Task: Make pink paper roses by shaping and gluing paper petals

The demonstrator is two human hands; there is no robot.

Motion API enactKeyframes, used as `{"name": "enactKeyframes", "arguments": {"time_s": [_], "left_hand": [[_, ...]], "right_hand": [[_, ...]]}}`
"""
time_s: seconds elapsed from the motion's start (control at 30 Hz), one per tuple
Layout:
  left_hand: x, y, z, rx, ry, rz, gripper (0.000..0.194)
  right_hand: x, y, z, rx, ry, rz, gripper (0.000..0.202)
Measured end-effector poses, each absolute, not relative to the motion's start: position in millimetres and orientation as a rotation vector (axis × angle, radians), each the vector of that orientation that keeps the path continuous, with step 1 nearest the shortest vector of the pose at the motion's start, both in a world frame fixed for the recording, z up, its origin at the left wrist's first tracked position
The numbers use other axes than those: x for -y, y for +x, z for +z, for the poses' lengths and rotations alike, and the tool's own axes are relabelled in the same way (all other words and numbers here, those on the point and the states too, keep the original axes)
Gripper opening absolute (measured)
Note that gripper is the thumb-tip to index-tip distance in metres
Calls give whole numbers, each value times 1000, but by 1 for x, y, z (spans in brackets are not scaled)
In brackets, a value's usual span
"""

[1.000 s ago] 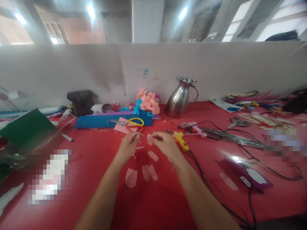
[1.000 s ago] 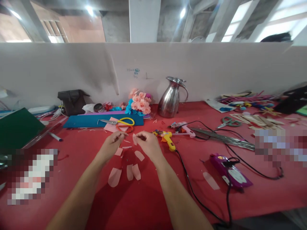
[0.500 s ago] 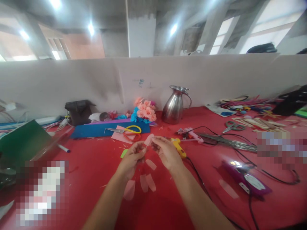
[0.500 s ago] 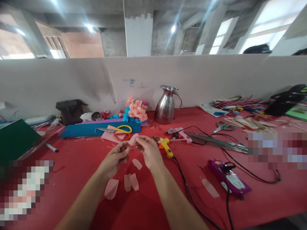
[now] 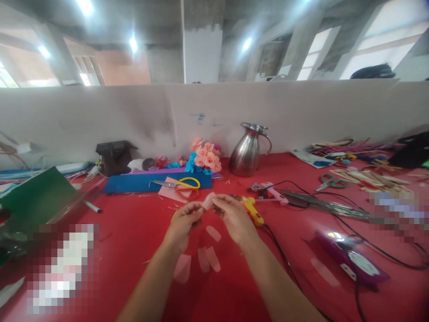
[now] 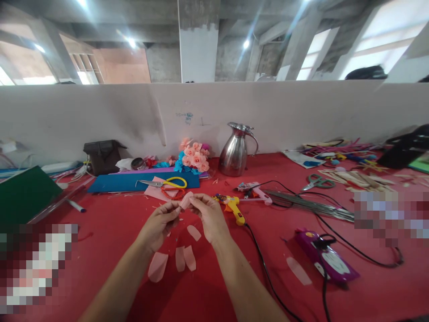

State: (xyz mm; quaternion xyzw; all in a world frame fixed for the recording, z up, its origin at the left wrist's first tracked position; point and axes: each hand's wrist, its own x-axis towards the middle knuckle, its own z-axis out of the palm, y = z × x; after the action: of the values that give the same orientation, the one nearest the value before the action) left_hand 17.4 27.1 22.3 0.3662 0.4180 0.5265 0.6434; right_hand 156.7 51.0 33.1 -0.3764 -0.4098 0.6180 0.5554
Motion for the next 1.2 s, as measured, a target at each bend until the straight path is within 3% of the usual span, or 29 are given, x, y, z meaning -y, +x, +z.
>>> {"name": "enactKeyframes", "arguments": {"time_s": [1.2], "left_hand": [[-26, 17, 26, -1037, 935, 1182, 19]], "right_hand": [[-48, 159, 41, 1296, -1029, 1316, 14]]}}
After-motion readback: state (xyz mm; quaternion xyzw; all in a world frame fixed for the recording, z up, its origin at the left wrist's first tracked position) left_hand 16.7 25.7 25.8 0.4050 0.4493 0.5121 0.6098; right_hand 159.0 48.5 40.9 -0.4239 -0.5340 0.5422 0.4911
